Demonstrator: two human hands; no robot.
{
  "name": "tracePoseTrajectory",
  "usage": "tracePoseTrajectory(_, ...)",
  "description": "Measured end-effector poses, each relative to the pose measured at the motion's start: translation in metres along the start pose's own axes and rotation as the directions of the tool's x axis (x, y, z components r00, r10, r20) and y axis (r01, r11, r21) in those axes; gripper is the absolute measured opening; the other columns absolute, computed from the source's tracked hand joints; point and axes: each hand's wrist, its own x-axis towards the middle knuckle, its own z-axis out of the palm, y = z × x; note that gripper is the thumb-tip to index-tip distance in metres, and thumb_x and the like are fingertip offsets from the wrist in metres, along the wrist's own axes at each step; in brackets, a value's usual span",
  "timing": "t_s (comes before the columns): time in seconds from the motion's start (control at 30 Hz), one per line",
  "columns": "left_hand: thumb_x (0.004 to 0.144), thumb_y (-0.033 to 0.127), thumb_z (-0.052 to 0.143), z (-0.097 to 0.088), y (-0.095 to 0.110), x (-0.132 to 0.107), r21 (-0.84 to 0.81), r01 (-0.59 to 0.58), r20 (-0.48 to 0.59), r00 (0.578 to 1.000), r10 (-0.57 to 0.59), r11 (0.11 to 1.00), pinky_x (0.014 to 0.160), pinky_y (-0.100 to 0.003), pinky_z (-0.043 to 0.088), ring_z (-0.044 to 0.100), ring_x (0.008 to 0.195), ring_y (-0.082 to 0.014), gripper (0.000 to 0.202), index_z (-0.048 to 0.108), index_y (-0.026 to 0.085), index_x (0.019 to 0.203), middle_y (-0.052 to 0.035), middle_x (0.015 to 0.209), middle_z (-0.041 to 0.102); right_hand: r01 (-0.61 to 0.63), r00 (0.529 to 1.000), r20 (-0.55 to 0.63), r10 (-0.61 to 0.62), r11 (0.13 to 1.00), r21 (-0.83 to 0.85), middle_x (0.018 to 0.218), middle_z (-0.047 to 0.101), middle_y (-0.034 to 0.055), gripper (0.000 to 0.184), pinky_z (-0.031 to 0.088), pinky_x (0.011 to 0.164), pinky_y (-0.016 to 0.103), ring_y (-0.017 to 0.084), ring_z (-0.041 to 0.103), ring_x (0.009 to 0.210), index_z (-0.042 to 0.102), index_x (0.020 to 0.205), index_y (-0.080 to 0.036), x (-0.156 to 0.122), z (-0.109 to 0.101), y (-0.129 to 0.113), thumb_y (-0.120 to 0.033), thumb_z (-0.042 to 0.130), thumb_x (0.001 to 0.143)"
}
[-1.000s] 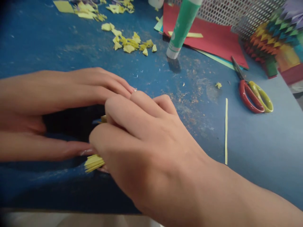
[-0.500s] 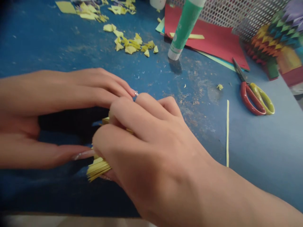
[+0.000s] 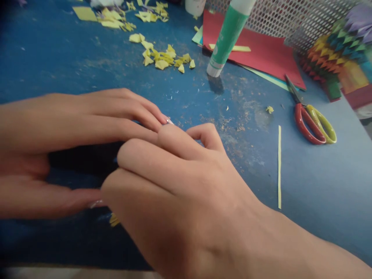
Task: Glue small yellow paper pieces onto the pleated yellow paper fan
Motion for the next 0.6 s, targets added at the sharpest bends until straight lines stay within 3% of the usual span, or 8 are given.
tracePoseTrajectory(0.17, 0.101, 0.039, 0.052, -0.003, 0.0, 0.002, -0.037, -0.009, 0.006, 1.0, 0.009, 0.999, 0.1, -0.041, 0.058, 0.057, 0.12, -0.0248, 0.042, 0.054, 0.02, 0.138, -0.0085, 0.127, 0.058, 0.024, 0.995, -0.103, -0.011, 0.992, 0.121, 0.096, 0.061, -0.0014, 0.015, 0.044, 0.076, 0.038, 0.019, 0.056, 0.086, 0.067, 0.1, -0.032, -0.005, -0.007, 0.001, -0.039, 0.055, 0.096)
tracePoseTrajectory(0.27, 0.1, 0.029, 0.051, -0.004, 0.002, 0.002, -0.055, -0.004, -0.001, 1.0, 0.004, 0.998, 0.103, -0.042, 0.056, 0.057, 0.122, -0.0234, 0.036, 0.055, 0.018, 0.134, -0.0081, 0.126, 0.06, 0.047, 0.979, -0.202, -0.009, 0.983, 0.18, 0.091, 0.06, -0.0001, 0.026, 0.04, 0.072, 0.037, 0.019, 0.054, 0.08, 0.066, 0.106, -0.028, -0.006, -0.014, 0.009, -0.047, 0.07, 0.089)
tracePoseTrajectory(0.33, 0.099, 0.026, 0.052, -0.005, 0.004, 0.002, -0.054, 0.03, -0.002, 1.0, -0.03, 0.998, 0.104, -0.04, 0.055, 0.057, 0.124, -0.0234, 0.034, 0.057, 0.021, 0.132, -0.0059, 0.128, 0.061, 0.092, 0.976, -0.209, -0.056, 0.982, 0.166, 0.085, 0.06, 0.0002, 0.021, 0.037, 0.07, 0.036, 0.017, 0.052, 0.075, 0.068, 0.1, -0.024, -0.007, -0.019, 0.017, -0.044, 0.068, 0.094)
tracePoseTrajectory(0.47, 0.097, 0.024, 0.057, -0.005, 0.006, 0.002, -0.06, 0.078, -0.014, 0.997, -0.079, 0.995, 0.105, -0.033, 0.054, 0.059, 0.126, -0.0233, 0.033, 0.061, 0.028, 0.129, -0.0039, 0.129, 0.064, 0.187, 0.981, -0.002, -0.194, 0.943, 0.276, 0.074, 0.057, -0.0022, 0.026, 0.033, 0.071, 0.034, 0.013, 0.047, 0.068, 0.068, 0.085, -0.019, -0.012, -0.025, 0.031, -0.037, 0.059, 0.102)
tracePoseTrajectory(0.6, 0.099, 0.02, 0.053, -0.006, 0.004, 0.002, -0.035, 0.056, -0.003, 0.998, -0.056, 0.998, 0.105, -0.031, 0.054, 0.059, 0.124, -0.0196, 0.032, 0.061, 0.026, 0.13, -0.0048, 0.129, 0.064, 0.187, 0.94, 0.187, -0.286, 0.89, 0.416, 0.072, 0.061, -0.0033, 0.027, 0.036, 0.073, 0.032, 0.012, 0.051, 0.073, 0.066, 0.076, -0.018, -0.017, -0.029, 0.037, -0.028, 0.062, 0.101)
